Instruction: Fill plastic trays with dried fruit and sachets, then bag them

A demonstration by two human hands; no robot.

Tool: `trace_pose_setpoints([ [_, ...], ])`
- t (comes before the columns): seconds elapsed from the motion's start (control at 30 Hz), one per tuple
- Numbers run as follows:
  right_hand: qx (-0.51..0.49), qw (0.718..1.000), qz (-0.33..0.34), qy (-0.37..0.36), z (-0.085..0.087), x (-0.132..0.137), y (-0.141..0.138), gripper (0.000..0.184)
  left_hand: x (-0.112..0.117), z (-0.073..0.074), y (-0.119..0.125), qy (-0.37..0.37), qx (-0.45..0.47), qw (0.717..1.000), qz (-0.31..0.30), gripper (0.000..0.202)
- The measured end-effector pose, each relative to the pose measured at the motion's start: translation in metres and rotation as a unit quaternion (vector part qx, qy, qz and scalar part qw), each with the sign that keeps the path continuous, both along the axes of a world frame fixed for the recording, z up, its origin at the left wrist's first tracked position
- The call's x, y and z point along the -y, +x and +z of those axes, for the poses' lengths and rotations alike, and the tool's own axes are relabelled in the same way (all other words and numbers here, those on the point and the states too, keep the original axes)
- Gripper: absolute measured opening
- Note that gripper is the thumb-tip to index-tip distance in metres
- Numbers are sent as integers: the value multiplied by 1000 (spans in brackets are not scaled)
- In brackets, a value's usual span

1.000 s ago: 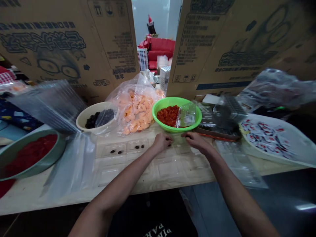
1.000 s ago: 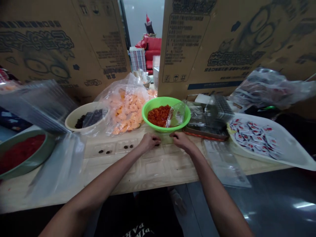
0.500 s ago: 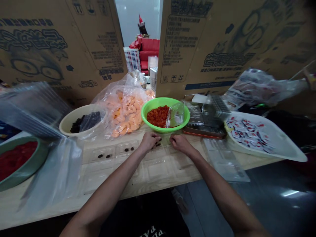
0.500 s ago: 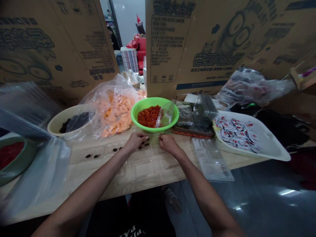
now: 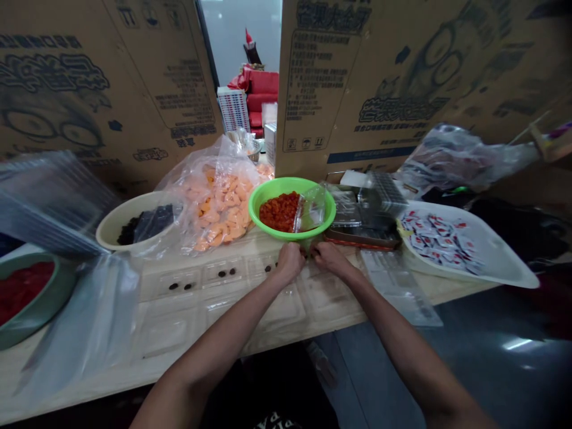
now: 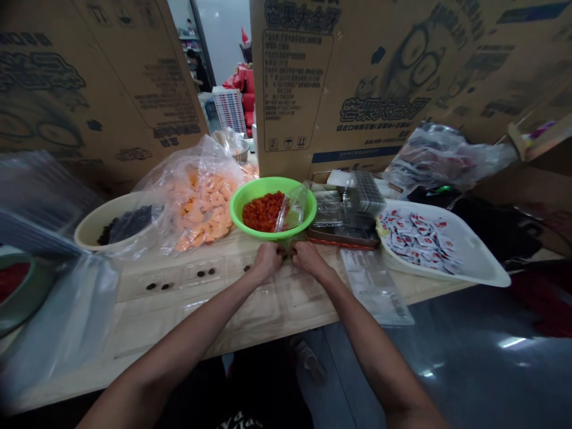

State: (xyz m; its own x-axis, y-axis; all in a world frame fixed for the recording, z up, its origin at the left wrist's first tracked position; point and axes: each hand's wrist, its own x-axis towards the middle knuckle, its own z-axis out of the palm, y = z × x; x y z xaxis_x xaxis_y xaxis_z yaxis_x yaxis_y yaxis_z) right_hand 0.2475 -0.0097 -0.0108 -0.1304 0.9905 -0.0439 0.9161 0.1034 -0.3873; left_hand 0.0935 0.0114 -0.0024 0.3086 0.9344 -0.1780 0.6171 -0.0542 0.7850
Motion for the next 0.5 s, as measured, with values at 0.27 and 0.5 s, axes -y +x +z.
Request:
trace_pose_setpoints([
  [0.27,23,999,-25,-1,9,-3,11,26,-6,-6,15,62,-1,998,19,24],
  [0.5,-56,995,-85,10,24,1,52,34,0,-16,46,79,15,997,-1,26],
])
